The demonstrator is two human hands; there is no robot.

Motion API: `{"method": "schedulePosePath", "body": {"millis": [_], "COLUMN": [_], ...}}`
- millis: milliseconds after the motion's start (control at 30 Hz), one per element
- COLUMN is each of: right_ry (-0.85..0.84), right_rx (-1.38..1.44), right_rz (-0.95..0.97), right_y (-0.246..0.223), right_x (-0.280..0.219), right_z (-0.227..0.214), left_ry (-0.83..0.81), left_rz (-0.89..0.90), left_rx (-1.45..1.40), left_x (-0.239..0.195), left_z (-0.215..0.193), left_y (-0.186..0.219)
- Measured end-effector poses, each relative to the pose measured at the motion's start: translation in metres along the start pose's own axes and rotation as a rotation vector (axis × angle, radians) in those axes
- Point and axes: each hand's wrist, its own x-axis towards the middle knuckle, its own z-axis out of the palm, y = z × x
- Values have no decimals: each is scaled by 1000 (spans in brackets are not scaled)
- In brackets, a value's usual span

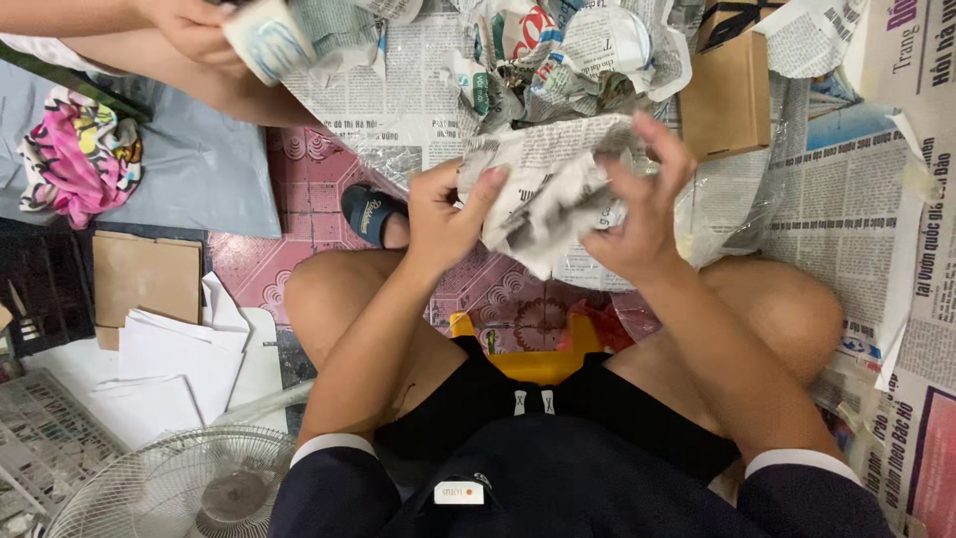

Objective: The person sits cross-legged and wraps small items, including paper cups and small boxes, in newspaper sheets. They fold the newspaper around each item and place the wrapped bundle on a growing pile on the table.

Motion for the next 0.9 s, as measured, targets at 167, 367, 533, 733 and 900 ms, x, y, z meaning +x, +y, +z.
{"method": "schedulePosePath", "body": {"millis": [167,367,533,733,900], "right_ry": [95,56,-469,-497,-527], "right_rx": [-166,18,403,1204,1026], "right_rz": [-208,-269,39,527,543], "right_y": [9,23,10,-10,-8], "right_x": [-24,-30,-14,-7,-13], "right_z": [1,3,-10,0,3], "left_ry": [121,370,326,114,98], "left_rz": [-170,-361,-281,-187,-335], "left_rx": [-123,-387,-295,-156,-313], "left_x": [5,23,18,10,-1], "left_z": [-4,-23,-18,-5,18], "left_y": [-17,-31,-30,-31,-20]}}
